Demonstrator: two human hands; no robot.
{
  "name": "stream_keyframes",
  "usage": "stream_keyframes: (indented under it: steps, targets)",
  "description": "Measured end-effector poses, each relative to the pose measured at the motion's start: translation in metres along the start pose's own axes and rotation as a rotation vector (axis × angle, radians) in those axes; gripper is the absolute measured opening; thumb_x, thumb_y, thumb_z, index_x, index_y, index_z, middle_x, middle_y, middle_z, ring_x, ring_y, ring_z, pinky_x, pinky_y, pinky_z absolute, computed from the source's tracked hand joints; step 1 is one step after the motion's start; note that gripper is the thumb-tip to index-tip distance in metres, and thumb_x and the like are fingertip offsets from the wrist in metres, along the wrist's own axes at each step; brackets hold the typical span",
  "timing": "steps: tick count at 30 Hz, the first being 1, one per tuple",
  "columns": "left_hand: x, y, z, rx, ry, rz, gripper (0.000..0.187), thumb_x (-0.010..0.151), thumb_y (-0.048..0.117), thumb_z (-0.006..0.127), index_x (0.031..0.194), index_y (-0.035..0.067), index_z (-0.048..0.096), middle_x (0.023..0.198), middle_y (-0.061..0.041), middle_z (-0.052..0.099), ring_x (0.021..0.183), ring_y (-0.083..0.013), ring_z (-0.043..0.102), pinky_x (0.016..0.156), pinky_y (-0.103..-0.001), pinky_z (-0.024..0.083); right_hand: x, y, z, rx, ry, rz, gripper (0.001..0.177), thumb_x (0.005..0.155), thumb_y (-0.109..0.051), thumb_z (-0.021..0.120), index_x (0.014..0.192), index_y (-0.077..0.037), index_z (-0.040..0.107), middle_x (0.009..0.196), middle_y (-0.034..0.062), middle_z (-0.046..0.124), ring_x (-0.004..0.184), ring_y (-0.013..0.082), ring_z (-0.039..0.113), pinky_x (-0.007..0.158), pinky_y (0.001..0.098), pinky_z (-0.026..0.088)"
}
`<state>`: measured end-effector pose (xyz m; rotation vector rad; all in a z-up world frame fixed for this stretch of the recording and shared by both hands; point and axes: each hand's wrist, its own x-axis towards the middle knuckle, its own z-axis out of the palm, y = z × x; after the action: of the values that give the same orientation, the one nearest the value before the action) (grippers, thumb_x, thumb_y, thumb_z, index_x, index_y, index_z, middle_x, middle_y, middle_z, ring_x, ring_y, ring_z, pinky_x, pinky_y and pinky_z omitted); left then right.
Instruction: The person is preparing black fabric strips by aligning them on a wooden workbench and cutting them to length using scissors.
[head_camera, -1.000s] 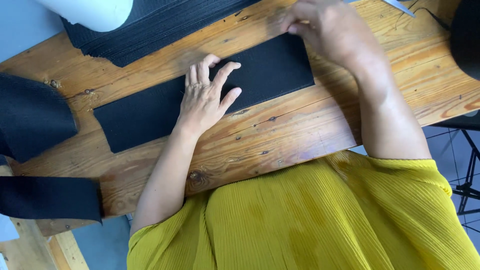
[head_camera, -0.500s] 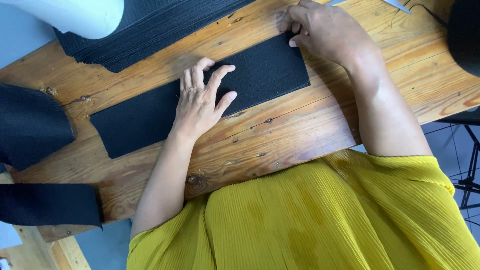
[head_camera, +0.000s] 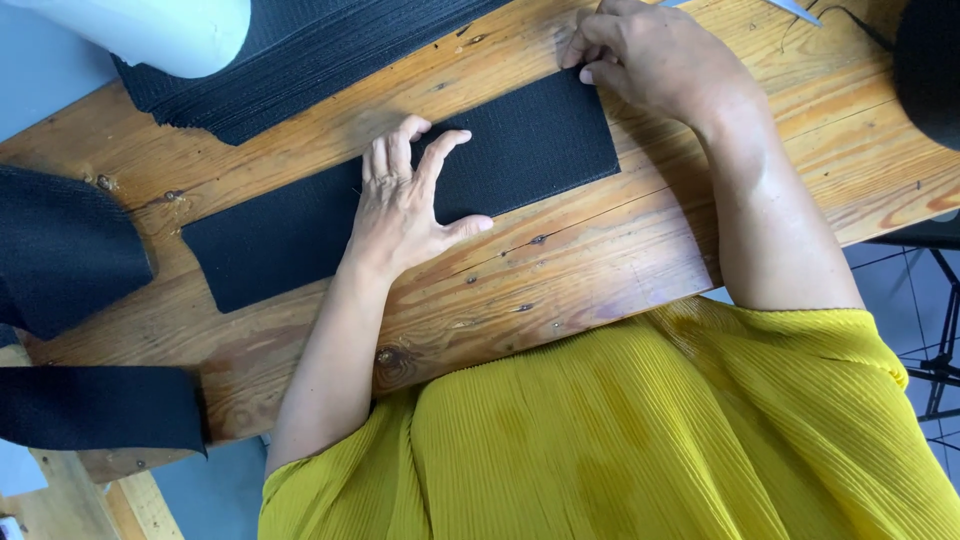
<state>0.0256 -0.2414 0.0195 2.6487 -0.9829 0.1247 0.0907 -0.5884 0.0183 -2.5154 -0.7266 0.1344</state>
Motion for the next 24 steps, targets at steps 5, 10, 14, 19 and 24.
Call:
stream_keyframes:
  steps: [5, 10, 14, 19, 24]
  targets:
    - [0.000, 0.003, -0.001, 0.059, 0.010, -0.009, 0.083, 0.086, 0.076, 0.071, 0.145, 0.021, 0.050, 0.135, -0.015, 0.040, 0.111, -0.0346, 0.048, 0.094, -0.050, 0.046, 0.002, 0.008, 0.004, 0.026, 0.003, -0.031, 0.019, 0.096, -0.001, 0.072, 0.113, -0.009, 0.074, 0.106, 0.0088, 0.071, 0.094, 0.0290, 0.066, 0.082, 0.0399, 0.049]
    - [0.000, 0.004, 0.000, 0.090, 0.005, -0.009, 0.084, 0.086, 0.075, 0.072, 0.147, 0.021, 0.048, 0.135, -0.014, 0.040, 0.108, -0.0341, 0.048, 0.094, -0.049, 0.046, 0.003, -0.004, -0.002, 0.021, 0.007, -0.014, 0.017, 0.096, -0.002, 0.070, 0.111, -0.009, 0.072, 0.102, 0.0072, 0.073, 0.093, 0.0293, 0.066, 0.081, 0.0403, 0.047]
    - [0.000, 0.003, 0.000, 0.077, 0.020, -0.002, 0.084, 0.087, 0.076, 0.072, 0.146, 0.021, 0.049, 0.136, -0.015, 0.040, 0.111, -0.0345, 0.049, 0.096, -0.050, 0.046, 0.002, -0.001, 0.000, 0.034, 0.014, -0.001, 0.019, 0.096, 0.000, 0.069, 0.112, -0.009, 0.073, 0.102, 0.0054, 0.074, 0.092, 0.0264, 0.068, 0.080, 0.0392, 0.049]
    - [0.000, 0.005, -0.001, 0.068, 0.009, -0.002, 0.084, 0.086, 0.072, 0.075, 0.146, 0.020, 0.049, 0.135, -0.015, 0.041, 0.112, -0.0346, 0.049, 0.097, -0.050, 0.046, 0.002, 0.003, 0.009, -0.055, 0.079, -0.013, 0.023, 0.087, 0.000, 0.074, 0.106, -0.012, 0.077, 0.104, 0.0021, 0.074, 0.090, 0.0254, 0.068, 0.074, 0.0392, 0.049]
    - [-0.001, 0.004, -0.002, 0.038, 0.013, 0.010, 0.081, 0.090, 0.071, 0.071, 0.148, 0.018, 0.050, 0.140, -0.017, 0.039, 0.119, -0.0368, 0.049, 0.101, -0.052, 0.046, 0.002, -0.009, -0.004, 0.060, 0.014, 0.074, 0.023, 0.094, 0.001, 0.069, 0.111, -0.012, 0.075, 0.102, 0.0027, 0.073, 0.090, 0.0238, 0.067, 0.073, 0.0384, 0.047]
